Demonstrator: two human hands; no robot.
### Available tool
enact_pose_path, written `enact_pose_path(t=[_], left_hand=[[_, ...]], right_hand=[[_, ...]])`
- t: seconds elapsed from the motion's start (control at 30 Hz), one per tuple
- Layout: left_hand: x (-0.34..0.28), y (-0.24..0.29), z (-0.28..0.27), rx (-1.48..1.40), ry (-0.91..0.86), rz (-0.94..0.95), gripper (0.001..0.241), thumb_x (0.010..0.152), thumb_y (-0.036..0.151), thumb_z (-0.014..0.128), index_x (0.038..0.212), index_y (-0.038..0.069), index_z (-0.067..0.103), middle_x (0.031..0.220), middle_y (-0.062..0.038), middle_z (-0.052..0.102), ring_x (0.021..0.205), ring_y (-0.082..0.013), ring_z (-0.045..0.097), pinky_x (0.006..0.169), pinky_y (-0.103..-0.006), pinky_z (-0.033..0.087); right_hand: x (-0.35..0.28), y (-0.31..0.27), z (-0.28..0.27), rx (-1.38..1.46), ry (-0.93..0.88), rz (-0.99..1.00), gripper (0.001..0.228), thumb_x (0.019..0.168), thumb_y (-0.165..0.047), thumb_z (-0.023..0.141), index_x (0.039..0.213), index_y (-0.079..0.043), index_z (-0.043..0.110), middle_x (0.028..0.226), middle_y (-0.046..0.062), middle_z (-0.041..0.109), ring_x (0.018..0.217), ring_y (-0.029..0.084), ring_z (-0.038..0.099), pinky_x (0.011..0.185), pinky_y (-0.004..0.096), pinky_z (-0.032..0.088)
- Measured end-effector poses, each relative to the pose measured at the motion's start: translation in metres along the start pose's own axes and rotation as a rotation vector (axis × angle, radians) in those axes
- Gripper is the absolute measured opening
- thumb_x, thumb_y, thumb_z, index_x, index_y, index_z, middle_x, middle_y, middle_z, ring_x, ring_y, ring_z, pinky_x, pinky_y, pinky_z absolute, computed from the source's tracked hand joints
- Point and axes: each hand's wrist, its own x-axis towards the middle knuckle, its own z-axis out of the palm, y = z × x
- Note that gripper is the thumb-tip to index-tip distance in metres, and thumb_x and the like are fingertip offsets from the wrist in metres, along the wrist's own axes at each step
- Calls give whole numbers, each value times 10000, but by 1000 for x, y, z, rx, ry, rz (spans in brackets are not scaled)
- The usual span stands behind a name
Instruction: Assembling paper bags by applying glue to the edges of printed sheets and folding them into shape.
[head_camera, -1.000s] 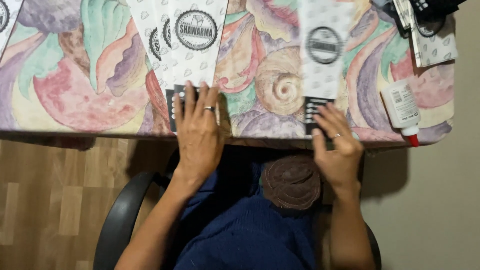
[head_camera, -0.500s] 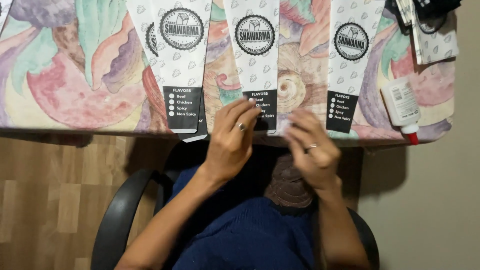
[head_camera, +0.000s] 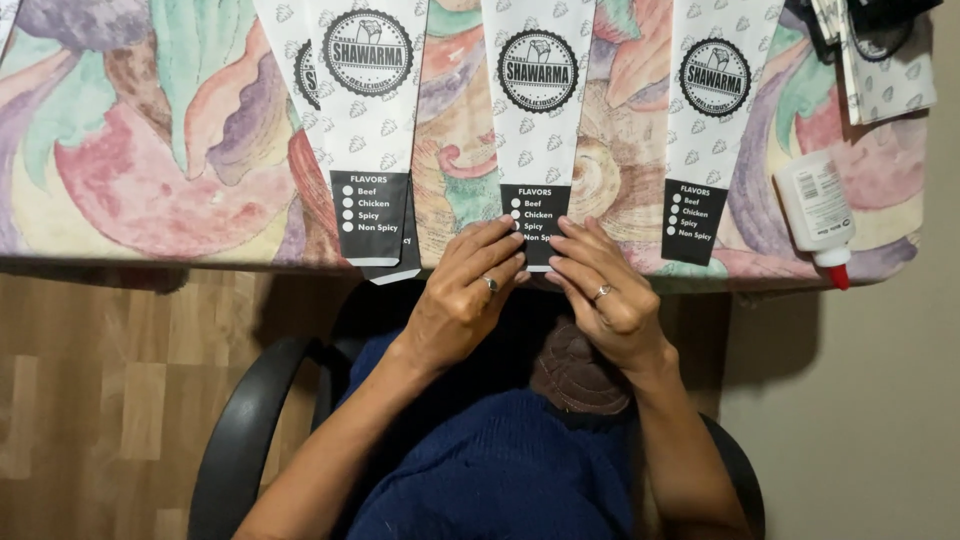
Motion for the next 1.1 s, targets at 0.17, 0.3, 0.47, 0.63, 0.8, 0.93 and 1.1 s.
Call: enact_pose_path(t=[0.17, 0.3, 0.47, 0.63, 0.8, 0.93, 1.1], left_hand=[[5, 6, 0, -21, -8, -82, 63, 871, -1, 804, 901, -46, 772, 998, -188, 775, 1045, -394, 742, 941, -470, 590], [9, 12, 3, -17, -7, -198, 52, 874, 1, 788, 894, -42, 767, 962, -171, 768, 1040, -367, 737, 965, -451, 573], [9, 10, 5, -82, -22, -339, 93, 859, 2, 793, 938, -31, 758, 966, -132, 750, 1065, -353, 725, 970, -442, 557], [12, 11, 6, -95, -58, -428, 155, 790, -35, 824, 927, -2, 759, 949, -111, 730, 1063, -335, 708, 947, -423, 538], [12, 10, 6, -93, -85, -449, 164, 785, -46, 817, 933, 0, 762, 952, -110, 730, 1067, -334, 704, 942, -420, 537], [10, 6, 1, -150, -157, -472, 245, 798, -132, 730, 979, 27, 779, 999, -94, 737, 1107, -320, 688, 961, -395, 521], [24, 8, -11, -69, -302, -383, 396, 782, -130, 722, 1163, -21, 736, 1268, -192, 664, 1318, -416, 516, 1088, -512, 392]], right_hand=[[6, -3, -1, 13, 15, 62, 79, 877, 41, 799, 946, 63, 767, 1053, 203, 771, 1109, 411, 723, 1089, 557, 497], [13, -8, -4, 40, 14, 196, 79, 858, 38, 824, 889, 60, 754, 976, 182, 766, 1069, 383, 738, 1120, 545, 463], [16, -1, -8, 147, 9, 325, 107, 832, 42, 846, 876, 50, 749, 964, 169, 763, 1081, 359, 738, 1151, 523, 444], [23, -6, -12, 174, -29, 392, 151, 799, 140, 778, 911, 40, 758, 967, 166, 760, 1078, 367, 737, 1148, 534, 438], [17, -5, -3, 112, 18, 353, 153, 818, 27, 859, 924, 30, 749, 964, 167, 740, 1066, 368, 732, 1131, 527, 452], [19, -5, -11, 186, -18, 393, 124, 840, 84, 801, 942, 30, 757, 992, 155, 749, 1099, 363, 726, 1144, 531, 442], [10, -1, -28, 76, 5, 388, 224, 813, 151, 749, 994, 21, 763, 1028, 171, 753, 1099, 388, 721, 1080, 536, 501]])
